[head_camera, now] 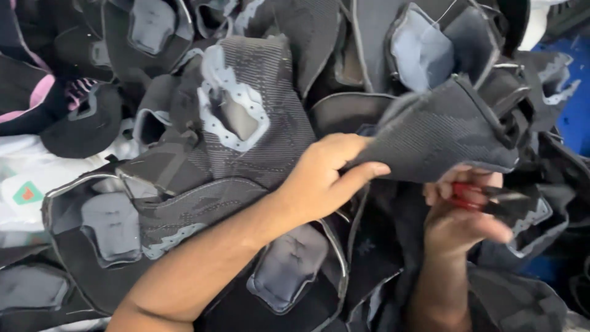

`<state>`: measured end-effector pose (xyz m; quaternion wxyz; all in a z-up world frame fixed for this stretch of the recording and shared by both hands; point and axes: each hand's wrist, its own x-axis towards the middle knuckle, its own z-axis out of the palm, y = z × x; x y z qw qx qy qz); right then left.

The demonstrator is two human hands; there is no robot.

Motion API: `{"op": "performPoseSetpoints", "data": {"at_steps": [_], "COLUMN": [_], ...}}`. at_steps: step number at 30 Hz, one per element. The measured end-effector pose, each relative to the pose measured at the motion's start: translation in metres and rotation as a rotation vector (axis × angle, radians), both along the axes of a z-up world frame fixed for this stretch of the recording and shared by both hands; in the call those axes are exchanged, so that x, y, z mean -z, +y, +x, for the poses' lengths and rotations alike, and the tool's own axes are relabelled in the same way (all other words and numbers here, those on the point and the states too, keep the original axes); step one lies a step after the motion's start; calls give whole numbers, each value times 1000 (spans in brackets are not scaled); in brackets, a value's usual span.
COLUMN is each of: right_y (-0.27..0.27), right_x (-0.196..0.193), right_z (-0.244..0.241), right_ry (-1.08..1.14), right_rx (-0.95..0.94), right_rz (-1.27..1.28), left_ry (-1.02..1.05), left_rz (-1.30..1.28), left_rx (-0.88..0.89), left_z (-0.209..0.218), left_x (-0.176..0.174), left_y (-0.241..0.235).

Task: The person trims excess threads and inspects shoe upper components using snips.

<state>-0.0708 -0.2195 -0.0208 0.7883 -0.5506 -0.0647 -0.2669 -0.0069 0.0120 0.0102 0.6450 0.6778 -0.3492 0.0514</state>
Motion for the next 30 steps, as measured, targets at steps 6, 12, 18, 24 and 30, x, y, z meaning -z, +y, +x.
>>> {"op": "performPoseSetpoints", "data": {"at_steps": [6,12,18,24,30], "right_y": [1,20,-10,-22,-5], "right_x": [8,-33,-4,30,-19], "right_z": [-8,0,-10,-22,-34], "right_ry": [-39,-26,143,-204,-404], "right_rx": [46,19,335,553,-103], "right_rz": [-279,-697,-995,-899,-442], "left_ry": [105,-6,46,217,187], "left_rz": [-259,0,-313,-408,-397], "left_rx": [2,-116,-229,-126,-33], "left_z": [-5,-3,-2,-7,-11], "left_x": [-9,-4,6,10,4], "left_y": [4,8,2,4,7]}}
